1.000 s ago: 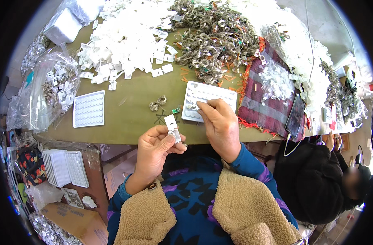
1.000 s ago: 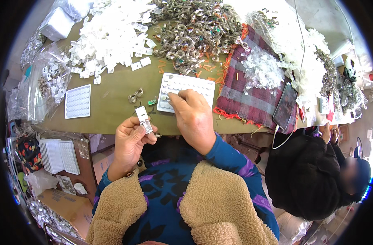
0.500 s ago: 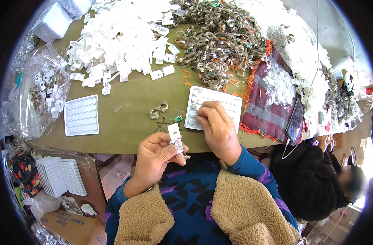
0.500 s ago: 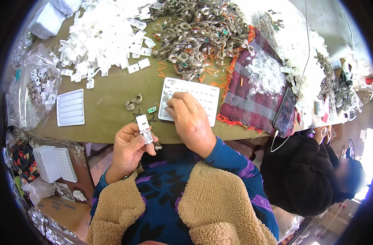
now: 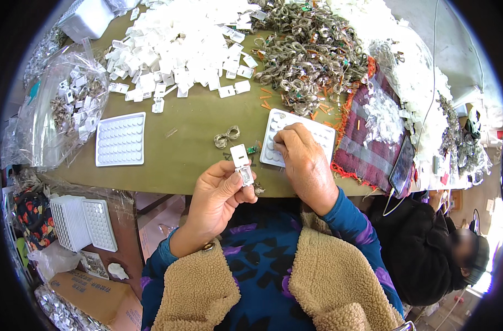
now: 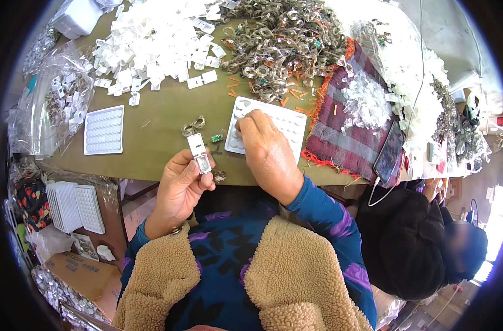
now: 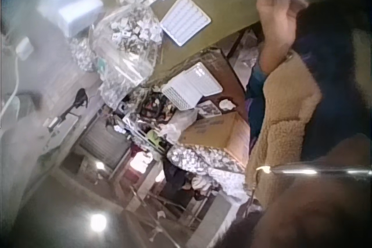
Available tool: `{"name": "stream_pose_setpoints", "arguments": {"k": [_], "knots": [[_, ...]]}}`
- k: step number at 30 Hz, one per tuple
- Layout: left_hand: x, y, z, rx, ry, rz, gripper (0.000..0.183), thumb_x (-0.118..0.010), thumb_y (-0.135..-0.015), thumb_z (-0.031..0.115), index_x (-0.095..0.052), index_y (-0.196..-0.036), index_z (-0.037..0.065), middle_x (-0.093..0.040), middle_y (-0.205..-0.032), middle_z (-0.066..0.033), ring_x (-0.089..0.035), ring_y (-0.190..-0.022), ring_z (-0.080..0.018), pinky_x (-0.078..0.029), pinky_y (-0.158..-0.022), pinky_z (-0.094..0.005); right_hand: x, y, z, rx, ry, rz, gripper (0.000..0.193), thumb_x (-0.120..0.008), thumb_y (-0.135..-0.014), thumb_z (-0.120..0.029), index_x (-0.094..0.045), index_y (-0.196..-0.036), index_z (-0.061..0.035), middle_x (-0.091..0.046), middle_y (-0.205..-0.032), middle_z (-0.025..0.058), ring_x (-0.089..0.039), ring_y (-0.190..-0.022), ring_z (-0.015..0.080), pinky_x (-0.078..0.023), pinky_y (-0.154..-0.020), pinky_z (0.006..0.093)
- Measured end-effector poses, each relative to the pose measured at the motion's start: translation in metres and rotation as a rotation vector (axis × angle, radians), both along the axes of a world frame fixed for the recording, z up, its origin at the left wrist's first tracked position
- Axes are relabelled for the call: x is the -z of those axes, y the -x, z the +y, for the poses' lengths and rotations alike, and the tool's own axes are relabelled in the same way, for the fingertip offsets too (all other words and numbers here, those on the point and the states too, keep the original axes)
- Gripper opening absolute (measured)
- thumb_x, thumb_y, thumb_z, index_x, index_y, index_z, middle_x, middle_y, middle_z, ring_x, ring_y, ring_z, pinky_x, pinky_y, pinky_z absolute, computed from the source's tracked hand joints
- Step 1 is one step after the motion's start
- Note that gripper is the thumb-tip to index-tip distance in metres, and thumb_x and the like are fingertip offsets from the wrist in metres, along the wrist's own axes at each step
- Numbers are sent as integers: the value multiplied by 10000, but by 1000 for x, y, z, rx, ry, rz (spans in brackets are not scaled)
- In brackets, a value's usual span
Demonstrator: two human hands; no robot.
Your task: The person repeatedly picks small white plastic housings and metal contacts from a table, inserts the contacts into the housings, and places the assembled units into a white tray. The person handles items one at a time and continues the cycle throughout the clip.
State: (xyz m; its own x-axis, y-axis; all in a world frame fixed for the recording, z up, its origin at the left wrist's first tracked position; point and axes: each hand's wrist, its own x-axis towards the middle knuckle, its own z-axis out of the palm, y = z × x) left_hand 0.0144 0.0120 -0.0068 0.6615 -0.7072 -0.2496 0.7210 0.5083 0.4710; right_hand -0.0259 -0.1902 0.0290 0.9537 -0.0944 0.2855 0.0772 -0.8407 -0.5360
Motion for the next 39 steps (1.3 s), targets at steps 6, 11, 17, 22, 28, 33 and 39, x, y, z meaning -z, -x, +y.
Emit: {"name": "stream_pose_setpoints", "arguments": {"k": [6,11,17,22,28,33,39], "knots": [[-1,13,-1,-29,-50,-41,276,-567,-1013,130,-575,-1227,-44,-663,-1021,-128,-674,-790,-153,-624,-743,-324,-10,23,22,-56,-265,-135,196,-645,-811,67,-591,-989,8,-570,-966,161,-615,-835,354,-524,-709,399],[-4,26,-2,16,16,-44,197,-586,-1001,97,-614,-1159,-17,-694,-988,-106,-699,-811,-166,-631,-764,-334,-16,44,43,-149,-314,-184,217,-666,-817,89,-629,-1023,32,-557,-1006,159,-632,-846,307,-536,-708,350],[-6,34,1,27,52,-10,206,-579,-1006,111,-620,-1162,-18,-698,-978,-102,-697,-793,-151,-635,-747,-323,-23,57,35,-159,-518,-120,253,-650,-832,119,-682,-1066,28,-576,-1004,124,-652,-811,250,-545,-688,319],[-9,36,1,45,95,-10,214,-572,-1013,127,-622,-1165,-15,-697,-967,-100,-692,-793,-144,-636,-746,-320,-23,50,35,-151,-441,-270,337,-664,-808,114,-686,-1121,-8,-654,-969,135,-659,-814,279,-546,-696,344],[-11,34,-1,3,-2,-23,181,-598,-998,117,-639,-1101,-27,-697,-928,-99,-688,-765,-142,-628,-717,-317,-3,40,33,-298,-341,-353,470,-681,-695,93,-676,-1153,-14,-683,-945,125,-655,-816,301,-539,-706,369],[-16,26,-6,-80,-258,-138,190,-631,-973,94,-642,-1096,-51,-696,-853,-100,-681,-705,-154,-605,-676,-290,8,35,37,-289,-32,-562,519,-682,-684,-1,-628,-1194,79,-691,-1025,137,-679,-895,248,-534,-727,355],[-18,8,-5,-68,-268,-167,212,-643,-915,15,-637,-1104,-80,-703,-909,-158,-686,-659,-182,-603,-595,-302,12,35,22,135,-265,-440,504,-711,-784,56,-580,-1270,36,-686,-1002,139,-638,-816,286,-517,-719,372]]}}
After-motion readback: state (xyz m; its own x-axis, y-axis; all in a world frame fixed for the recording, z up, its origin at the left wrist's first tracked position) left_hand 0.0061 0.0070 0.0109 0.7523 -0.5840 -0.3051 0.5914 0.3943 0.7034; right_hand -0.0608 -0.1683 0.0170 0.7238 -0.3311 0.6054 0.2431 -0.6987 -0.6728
